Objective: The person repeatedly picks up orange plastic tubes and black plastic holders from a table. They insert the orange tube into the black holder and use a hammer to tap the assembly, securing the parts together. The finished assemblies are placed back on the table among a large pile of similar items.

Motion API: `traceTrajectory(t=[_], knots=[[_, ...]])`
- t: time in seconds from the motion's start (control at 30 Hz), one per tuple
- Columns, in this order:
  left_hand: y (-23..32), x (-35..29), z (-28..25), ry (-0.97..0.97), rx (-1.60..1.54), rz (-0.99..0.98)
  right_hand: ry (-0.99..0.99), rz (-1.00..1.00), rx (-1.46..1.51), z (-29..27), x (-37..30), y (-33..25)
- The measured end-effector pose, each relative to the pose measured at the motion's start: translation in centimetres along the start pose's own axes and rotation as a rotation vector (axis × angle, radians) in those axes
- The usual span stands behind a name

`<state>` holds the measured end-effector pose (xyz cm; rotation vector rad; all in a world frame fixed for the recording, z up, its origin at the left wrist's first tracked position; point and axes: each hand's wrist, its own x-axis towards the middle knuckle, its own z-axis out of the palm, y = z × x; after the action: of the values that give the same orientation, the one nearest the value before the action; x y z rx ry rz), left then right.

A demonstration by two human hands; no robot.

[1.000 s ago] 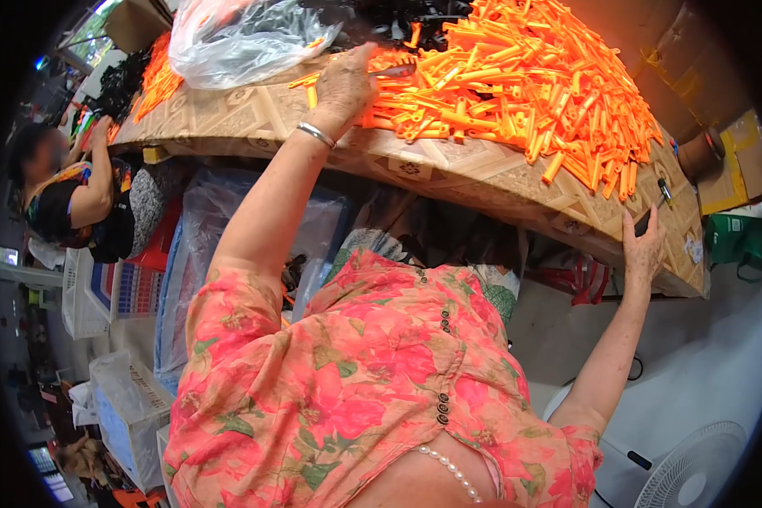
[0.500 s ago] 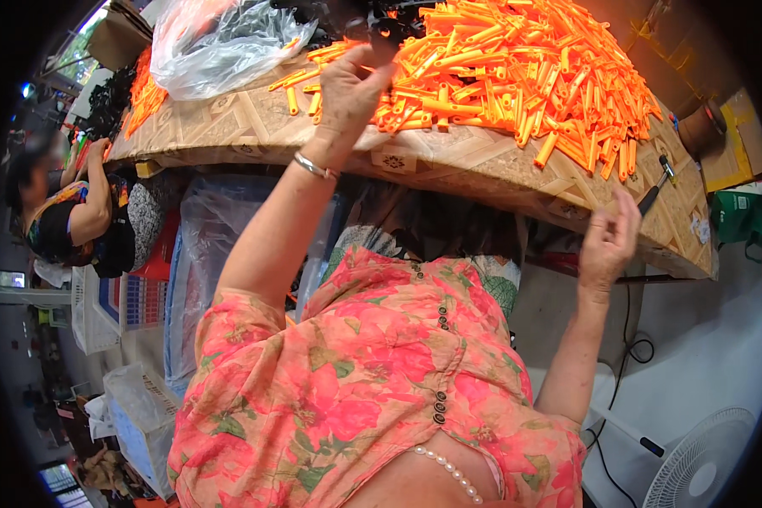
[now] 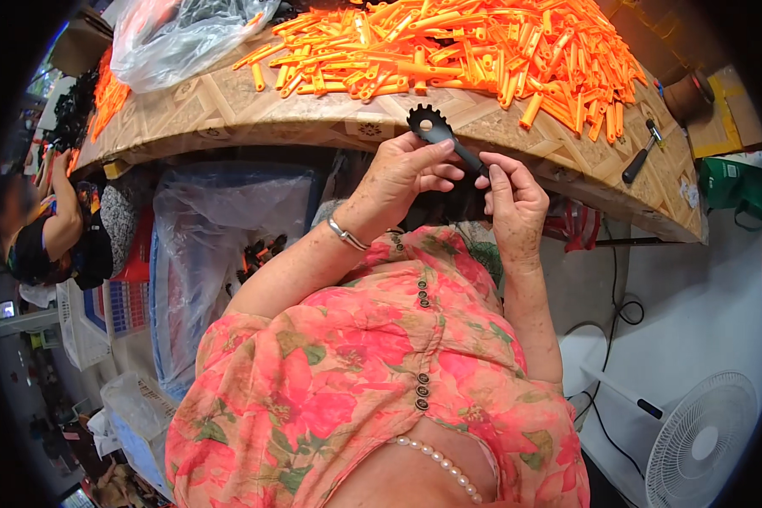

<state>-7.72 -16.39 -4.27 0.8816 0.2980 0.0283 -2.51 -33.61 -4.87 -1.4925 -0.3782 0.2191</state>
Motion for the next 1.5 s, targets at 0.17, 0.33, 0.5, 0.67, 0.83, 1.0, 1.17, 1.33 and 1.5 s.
traceTrajectory(t=[0.17,0.33,0.5,0.67,0.83,1.0,1.17,1.33,1.5], knots=[[-0.3,-0.4,-0.2,-0.112,-0.061,-0.054,-0.055,-0.118,-0.15,0.4,0.0,-0.9],[-0.2,-0.3,-0.1,-0.053,-0.06,0.037,0.081,-0.485,-0.758,-1.2,2.3,-1.8],[-0.5,0.0,-0.2,-0.021,-0.096,0.067,0.159,-0.672,-1.205,-3.3,5.5,-0.1],[-0.7,0.4,-1.1,-0.034,-0.178,0.041,0.17,-0.66,-1.081,-2.9,4.1,0.8],[-1.0,0.5,-0.8,-0.054,-0.246,0.037,0.203,-0.684,-0.996,-3.7,4.3,0.5],[-0.8,0.3,-0.5,-0.057,-0.232,0.057,0.199,-0.643,-0.89,-4.9,4.9,0.0],[-1.2,0.5,-0.8,-0.099,-0.203,0.14,0.281,-0.596,-0.821,-5.6,5.6,-0.3],[-0.7,-0.1,0.6,-0.114,-0.13,0.187,0.268,-0.267,-0.186,-5.3,5.2,0.1],[-0.4,-0.3,1.3,-0.164,0.025,0.129,0.149,-0.235,-0.158,-3.1,3.7,-0.6]])
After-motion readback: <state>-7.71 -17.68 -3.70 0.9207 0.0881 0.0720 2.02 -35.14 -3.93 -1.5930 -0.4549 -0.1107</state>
